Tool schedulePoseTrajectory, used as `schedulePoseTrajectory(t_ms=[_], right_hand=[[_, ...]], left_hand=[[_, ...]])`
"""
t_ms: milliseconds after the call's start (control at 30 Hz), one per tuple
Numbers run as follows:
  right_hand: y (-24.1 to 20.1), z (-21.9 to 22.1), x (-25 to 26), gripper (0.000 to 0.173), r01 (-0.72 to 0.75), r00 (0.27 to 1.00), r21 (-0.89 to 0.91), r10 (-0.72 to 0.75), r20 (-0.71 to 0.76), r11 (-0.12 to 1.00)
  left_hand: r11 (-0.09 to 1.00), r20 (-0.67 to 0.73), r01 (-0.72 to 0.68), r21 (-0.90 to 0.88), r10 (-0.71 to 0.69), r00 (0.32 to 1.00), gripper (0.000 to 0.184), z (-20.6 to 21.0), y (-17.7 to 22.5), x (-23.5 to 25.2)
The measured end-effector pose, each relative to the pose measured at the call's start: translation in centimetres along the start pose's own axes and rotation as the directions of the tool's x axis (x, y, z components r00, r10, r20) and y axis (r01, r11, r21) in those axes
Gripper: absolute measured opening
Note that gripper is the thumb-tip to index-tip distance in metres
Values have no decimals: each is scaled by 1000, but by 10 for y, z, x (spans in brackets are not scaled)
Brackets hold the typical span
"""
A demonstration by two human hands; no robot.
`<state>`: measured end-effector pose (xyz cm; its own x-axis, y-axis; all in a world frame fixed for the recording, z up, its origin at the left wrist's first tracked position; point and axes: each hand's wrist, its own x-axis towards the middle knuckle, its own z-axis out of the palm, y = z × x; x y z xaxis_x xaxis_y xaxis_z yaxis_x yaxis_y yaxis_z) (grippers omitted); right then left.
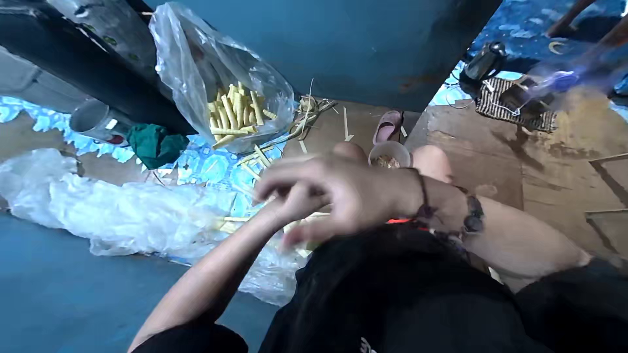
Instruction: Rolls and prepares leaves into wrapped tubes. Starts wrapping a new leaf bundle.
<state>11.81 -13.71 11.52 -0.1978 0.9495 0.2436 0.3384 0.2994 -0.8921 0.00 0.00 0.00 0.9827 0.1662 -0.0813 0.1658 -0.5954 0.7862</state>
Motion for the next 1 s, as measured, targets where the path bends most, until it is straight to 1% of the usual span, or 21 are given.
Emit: schedulePoseTrajectory(t_ms=[33,67,133,200,300,333,367,400,433,467,500,567,633,667,733,767,833,867,933,967,1000], right_hand=[[31,-12,-16,30,-138,990,-136,134,-35,981],[70,-18,-33,33,-222,975,-174,215,-60,959],[121,-28,-70,23,-315,946,-90,305,-106,945],[128,-50,-110,13,-438,894,-121,418,-163,891],[117,-76,-136,15,-635,772,-463,479,-419,618],[112,-73,-133,15,-655,755,-498,471,-456,568],[105,-64,-125,15,-654,756,-508,473,-452,560],[101,-50,-114,15,-630,777,-516,469,-421,580],[101,-35,-104,12,-559,829,-550,411,-378,621],[103,-26,-97,11,-495,869,-591,353,-348,637],[103,-25,-94,11,-470,882,-615,318,-347,633],[101,-41,-101,14,-520,851,-594,311,-423,614],[101,-56,-110,13,-555,806,-492,287,-517,671],[100,-57,-110,11,-526,795,-421,251,-552,739],[100,-51,-115,7,-335,778,-238,125,-616,912],[101,-53,-117,7,-248,749,-147,93,-657,958],[108,-61,-128,6,-235,684,-65,118,-719,970],[116,-65,-138,8,-322,697,-92,170,-697,942],[135,-59,-155,15,-561,760,-194,407,-507,805],[148,-47,-163,21,-657,747,-250,573,-337,711],[161,-31,-171,26,-699,701,-329,698,-144,635]], left_hand=[[996,-24,-43,-81,41,999,20,2,-4,-2],[984,-22,-59,-170,56,998,17,2,-7,-2],[973,-46,-78,-217,70,996,12,-4,-17,-5],[994,-156,-16,-106,-1,988,11,-17,-34,-10],[954,-327,238,182,-169,930,15,-17,-54,-9],[940,-325,261,217,-182,928,22,-6,-48,-2],[950,-299,216,225,-144,943,33,9,-34,6],[968,-267,136,209,-78,961,43,25,-15,15],[982,-255,43,186,6,967,43,39,1,22],[986,-250,-22,165,64,966,31,47,10,28],[989,-231,-29,147,63,971,22,48,14,32],[990,-217,32,140,-1,976,13,39,9,31],[996,-232,35,81,-16,973,12,32,10,29],[1000,-235,2,11,1,972,13,33,15,28],[986,-231,-42,-161,4,973,13,35,25,26],[975,-237,-43,-220,-11,971,15,35,23,26],[955,-275,-27,-297,-58,960,18,35,10,23],[942,-286,-16,-334,-85,954,20,35,2,20],[911,-296,13,-413,-147,944,24,37,-9,16],[900,-305,21,-436,-170,937,26,37,-12,14],[891,-321,23,-454,-187,929,27,39,-12,13]])
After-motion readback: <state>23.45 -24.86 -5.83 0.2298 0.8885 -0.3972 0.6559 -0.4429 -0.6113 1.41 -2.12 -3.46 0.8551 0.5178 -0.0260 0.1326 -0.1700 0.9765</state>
